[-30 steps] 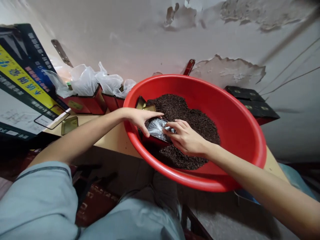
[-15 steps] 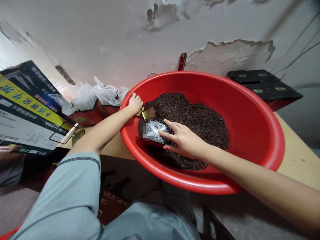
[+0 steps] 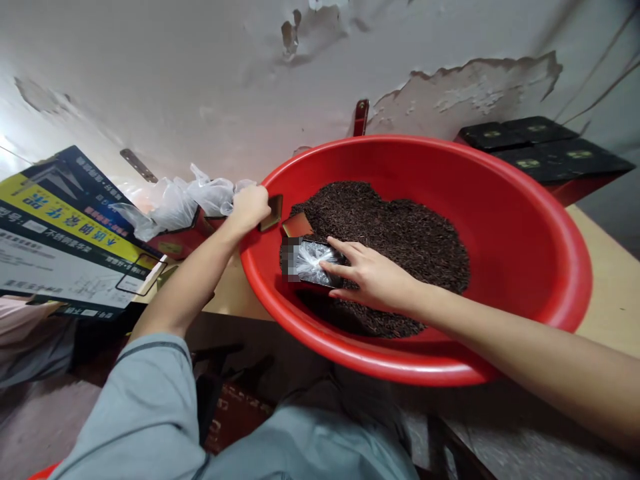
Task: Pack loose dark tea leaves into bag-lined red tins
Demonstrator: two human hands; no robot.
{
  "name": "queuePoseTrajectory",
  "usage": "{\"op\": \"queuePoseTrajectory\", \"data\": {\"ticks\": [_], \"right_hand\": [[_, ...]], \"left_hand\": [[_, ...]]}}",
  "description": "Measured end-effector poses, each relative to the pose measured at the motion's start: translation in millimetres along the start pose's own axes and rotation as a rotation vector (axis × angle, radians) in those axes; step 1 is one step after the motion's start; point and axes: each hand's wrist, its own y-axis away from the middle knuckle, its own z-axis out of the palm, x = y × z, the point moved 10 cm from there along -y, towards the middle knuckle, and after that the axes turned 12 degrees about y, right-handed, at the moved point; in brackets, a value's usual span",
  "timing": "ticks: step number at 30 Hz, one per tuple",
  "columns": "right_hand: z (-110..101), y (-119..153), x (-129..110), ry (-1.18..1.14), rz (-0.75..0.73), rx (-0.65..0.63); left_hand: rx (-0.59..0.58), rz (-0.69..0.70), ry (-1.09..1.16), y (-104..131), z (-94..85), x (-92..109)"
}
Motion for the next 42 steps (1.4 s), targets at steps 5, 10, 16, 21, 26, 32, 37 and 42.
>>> {"op": "queuePoseTrajectory", "data": {"ticks": [5, 10, 16, 21, 26, 32, 37, 42], "right_hand": [[0, 2, 4, -0.09, 0.029, 0.039], [3, 4, 11, -0.169, 0.066, 0.053], [6, 5, 13, -0.24, 0.044, 0.06], [6, 4, 15, -0.256, 0.054, 0.052], [9, 4, 17, -0.259, 0.066, 0.039], [10, 5, 18, -0.33, 0.104, 0.043], [4, 4, 21, -0.38, 0.123, 0.09], [12, 6, 33, -0.425, 0.255, 0.05]], "left_hand": [[0.375, 0.125, 0.198, 42, -68.0, -4], [0.387, 0.56, 0.305, 113, -61.4, 44], [0.314, 0.585, -0.04, 163, -14.1, 84], [0.073, 0.717, 0.095, 162, -1.8, 105], [-0.2, 0.851, 0.461, 141, 12.2, 111], [-0.139, 0.697, 0.585, 115, 20.9, 105], [-0.181, 0.73, 0.525, 119, 27.9, 109], [-0.135, 0.798, 0.367, 127, 32.3, 114]]}}
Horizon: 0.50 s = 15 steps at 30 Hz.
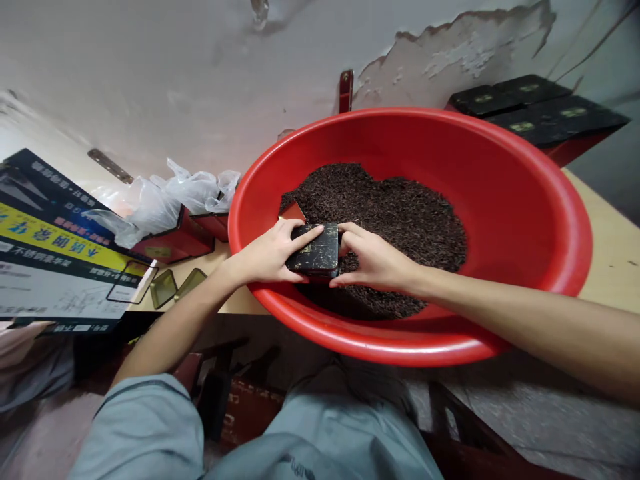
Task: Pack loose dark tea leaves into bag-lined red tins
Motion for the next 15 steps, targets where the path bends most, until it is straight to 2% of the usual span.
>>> {"op": "queuePoseTrajectory", "data": {"ticks": [3, 6, 9, 15], "right_hand": [[-1, 3, 7, -0.05, 0.068, 0.051], [2, 5, 0, -0.051, 0.004, 0.075], [14, 4, -10, 0.053, -0.074, 0.017], [27, 4, -15, 0.279, -0.042, -0.03]], "left_hand": [[-0.018, 0.014, -0.083, 0, 4.5, 4], [-0.05, -0.006, -0.123, -3, 9.5, 7], [-0.068, -0.021, -0.162, -8, 13.5, 13], [-0.049, -0.074, -0.256, -14, 19.7, 26]]}}
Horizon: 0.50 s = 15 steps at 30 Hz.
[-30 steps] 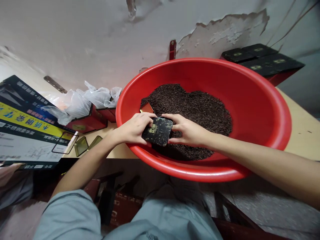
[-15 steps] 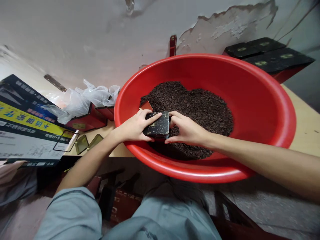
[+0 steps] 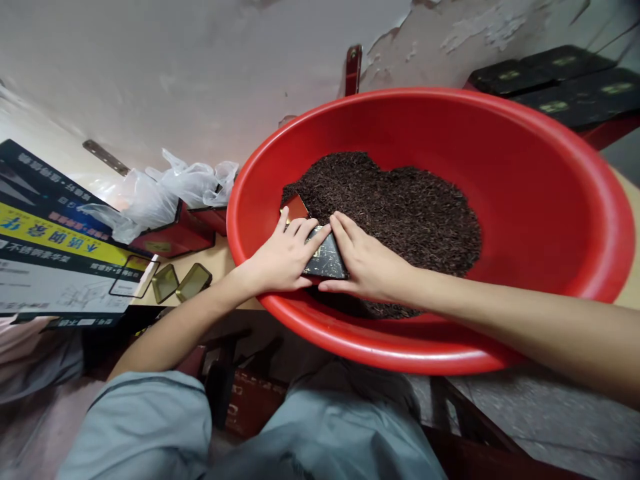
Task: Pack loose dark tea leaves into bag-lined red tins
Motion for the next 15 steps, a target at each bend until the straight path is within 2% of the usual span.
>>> {"op": "queuePoseTrajectory", "data": {"ticks": [3, 6, 11, 13, 15], "right_hand": [[-5, 1, -4, 0.125, 0.009, 0.008], [-6, -1, -6, 0.164, -0.003, -0.003], [-1, -6, 7, 0.051, 0.079, -0.104], [1, -6, 11, -0.016, 0.12, -0.155], [1, -6, 12, -0.069, 0.145, -0.198]], "left_hand": [[0.019, -0.006, 0.032, 1, 2.3, 3], [0.03, 0.013, 0.141, 1, 2.6, -4], [-0.048, 0.033, 0.395, -5, 0.0, -36], [-0.077, 0.029, 0.458, -8, -1.1, -40], [-0.046, -0.063, 0.412, -9, -3.3, -41]]}}
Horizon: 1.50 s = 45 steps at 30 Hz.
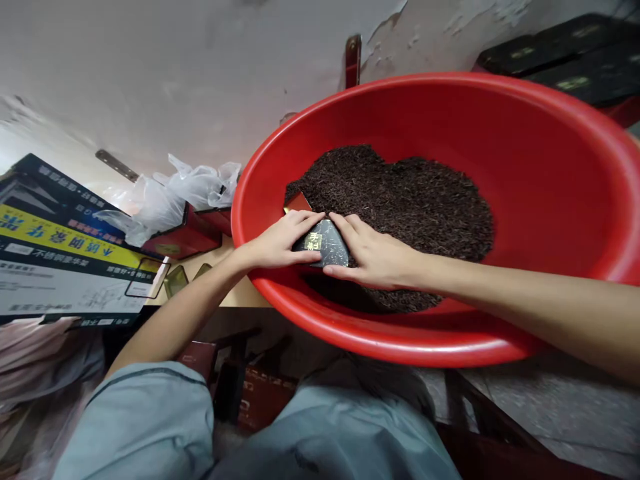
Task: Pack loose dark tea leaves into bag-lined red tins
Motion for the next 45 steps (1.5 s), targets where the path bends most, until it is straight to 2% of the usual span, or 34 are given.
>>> {"op": "queuePoseTrajectory", "data": {"ticks": [3, 6, 8, 11, 14, 16, 18, 23, 25, 28, 31, 34, 37, 40, 43, 45], "right_hand": [[0, 1, 0, -0.042, 0.038, -0.034], [0, -1, 1, -0.078, 0.069, -0.024], [0, -4, 2, -0.117, 0.066, -0.015], [-1, -9, 6, -0.164, 0.07, -0.003], [-4, -10, 11, -0.194, 0.099, 0.017], [-5, -8, 13, -0.212, 0.104, 0.016], [-3, -4, 15, -0.225, 0.108, -0.01], [8, -1, 20, -0.305, 0.05, -0.048], [13, -5, 19, -0.332, -0.016, -0.011], [22, -13, 19, -0.395, -0.071, 0.045], [26, -20, 29, -0.514, -0.01, 0.037], [12, -23, 43, -0.711, 0.064, 0.04], [-23, -23, 44, -0.963, 0.037, 0.129], [-59, -15, 33, -1.138, -0.018, 0.242], [-83, -4, 18, -1.214, -0.087, 0.301], [-94, 2, 23, -1.21, -0.08, 0.365]], "left_hand": [[0.126, -0.253, -0.191, 6, -2.7, 2], [0.155, -0.425, -0.289, 14, 0.0, 9], [0.186, -0.511, -0.264, 18, -1.9, 6], [0.281, -0.645, -0.133, 26, -9.7, -12], [0.379, -0.685, -0.062, 31, -19.0, -24], [0.416, -0.665, -0.068, 35, -24.2, -25], [0.406, -0.621, -0.068, 42, -25.2, -21], [0.228, -0.359, 0.069, 59, -14.6, -4], [0.15, -0.3, 0.139, 61, -9.1, -9], [0.108, -0.256, 0.206, 51, -6.8, -27], [0.165, -0.225, 0.327, 36, -12.4, -44], [0.343, -0.19, 0.502, 27, -29.9, -49], [0.563, -0.074, 0.709, 21, -56.8, -34], [0.757, 0.048, 0.888, 10, -89.1, -5], [0.77, 0.092, 0.926, -14, -112.1, 33], [0.738, 0.1, 0.874, -30, -119.3, 57]]}}
